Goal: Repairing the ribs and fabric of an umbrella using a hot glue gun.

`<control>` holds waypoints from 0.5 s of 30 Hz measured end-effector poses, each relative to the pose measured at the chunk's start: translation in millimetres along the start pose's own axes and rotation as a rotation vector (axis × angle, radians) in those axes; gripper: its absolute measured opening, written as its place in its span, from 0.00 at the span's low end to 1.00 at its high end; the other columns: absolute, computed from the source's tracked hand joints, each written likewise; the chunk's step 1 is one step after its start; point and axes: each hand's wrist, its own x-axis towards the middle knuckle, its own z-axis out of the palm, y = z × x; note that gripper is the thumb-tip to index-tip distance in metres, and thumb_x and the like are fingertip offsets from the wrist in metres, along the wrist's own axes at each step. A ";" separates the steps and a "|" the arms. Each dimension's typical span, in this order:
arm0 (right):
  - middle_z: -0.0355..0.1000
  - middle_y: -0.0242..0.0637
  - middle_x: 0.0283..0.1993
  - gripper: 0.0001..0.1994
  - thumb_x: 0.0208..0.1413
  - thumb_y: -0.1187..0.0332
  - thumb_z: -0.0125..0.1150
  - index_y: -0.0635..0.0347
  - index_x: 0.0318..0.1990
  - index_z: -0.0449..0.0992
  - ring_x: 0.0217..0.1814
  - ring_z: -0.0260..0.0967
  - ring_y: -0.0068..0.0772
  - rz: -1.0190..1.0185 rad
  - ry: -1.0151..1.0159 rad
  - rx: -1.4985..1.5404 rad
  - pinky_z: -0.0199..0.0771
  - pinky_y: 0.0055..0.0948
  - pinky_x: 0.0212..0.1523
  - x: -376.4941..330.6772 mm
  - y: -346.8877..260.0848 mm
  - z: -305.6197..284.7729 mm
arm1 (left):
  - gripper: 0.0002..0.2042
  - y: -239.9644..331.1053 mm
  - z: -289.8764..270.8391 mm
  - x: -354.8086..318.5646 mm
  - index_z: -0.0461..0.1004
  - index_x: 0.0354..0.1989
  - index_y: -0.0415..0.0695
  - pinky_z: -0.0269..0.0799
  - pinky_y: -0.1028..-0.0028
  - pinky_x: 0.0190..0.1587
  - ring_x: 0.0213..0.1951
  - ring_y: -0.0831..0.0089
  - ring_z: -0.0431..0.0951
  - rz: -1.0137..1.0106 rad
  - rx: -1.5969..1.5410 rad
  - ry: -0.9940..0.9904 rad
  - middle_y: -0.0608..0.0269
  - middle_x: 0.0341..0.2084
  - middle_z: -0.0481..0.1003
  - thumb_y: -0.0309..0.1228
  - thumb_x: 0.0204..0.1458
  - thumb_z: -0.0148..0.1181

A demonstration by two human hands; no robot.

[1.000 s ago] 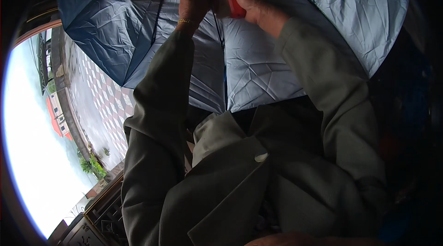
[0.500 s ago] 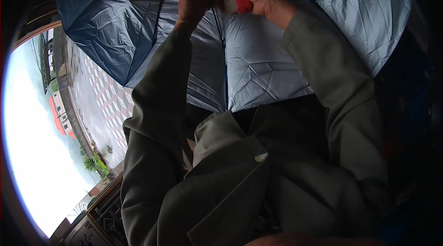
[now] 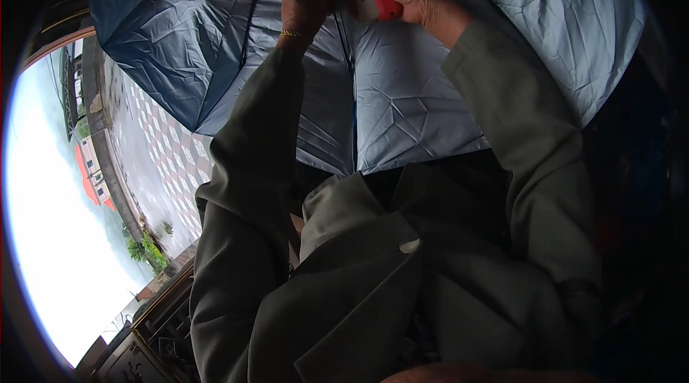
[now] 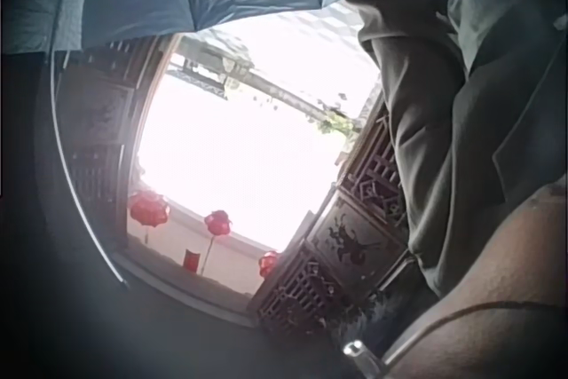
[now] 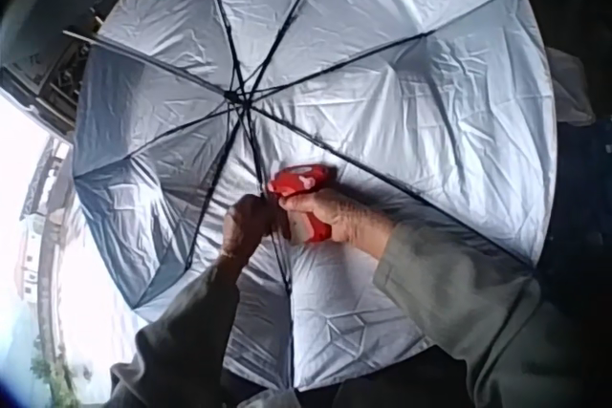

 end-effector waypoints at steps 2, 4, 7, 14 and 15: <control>0.70 0.35 0.34 0.13 0.47 0.67 0.56 0.57 0.42 0.68 0.33 0.69 0.32 0.000 0.070 -0.044 0.71 0.32 0.35 -3.6 3.4 7.7 | 0.13 -4.4 -1.8 -2.0 0.73 0.31 0.42 0.70 0.69 0.32 0.31 0.59 0.76 0.076 0.114 0.015 0.55 0.24 0.75 0.40 0.44 0.55; 0.70 0.35 0.40 0.21 0.43 0.64 0.64 0.56 0.46 0.68 0.40 0.69 0.28 -0.157 0.168 -0.368 0.70 0.31 0.41 -11.8 9.2 10.6 | 0.14 4.7 -1.1 -4.3 0.73 0.31 0.42 0.70 0.68 0.32 0.30 0.59 0.76 -0.064 -0.175 0.004 0.55 0.24 0.75 0.40 0.44 0.55; 0.70 0.34 0.40 0.18 0.43 0.66 0.64 0.57 0.43 0.69 0.41 0.68 0.27 -0.206 0.328 -0.283 0.68 0.30 0.41 -10.4 10.3 17.8 | 0.13 12.2 -3.9 -5.5 0.72 0.30 0.42 0.70 0.69 0.32 0.29 0.60 0.76 -0.175 -0.212 0.016 0.55 0.23 0.75 0.39 0.44 0.56; 0.71 0.35 0.33 0.14 0.45 0.67 0.61 0.59 0.40 0.70 0.32 0.71 0.28 -0.230 0.413 -0.241 0.72 0.28 0.30 1.4 25.6 29.6 | 0.11 21.0 -6.2 -5.9 0.72 0.29 0.41 0.69 0.71 0.29 0.26 0.65 0.76 -0.102 -0.102 0.013 0.58 0.20 0.74 0.37 0.44 0.55; 0.71 0.35 0.33 0.15 0.45 0.67 0.61 0.58 0.41 0.70 0.32 0.71 0.28 -0.221 0.333 -0.191 0.73 0.29 0.31 0.6 25.3 29.3 | 0.11 20.0 -7.1 -6.7 0.72 0.29 0.41 0.69 0.72 0.28 0.25 0.66 0.76 -0.039 -0.088 0.045 0.58 0.19 0.74 0.37 0.44 0.55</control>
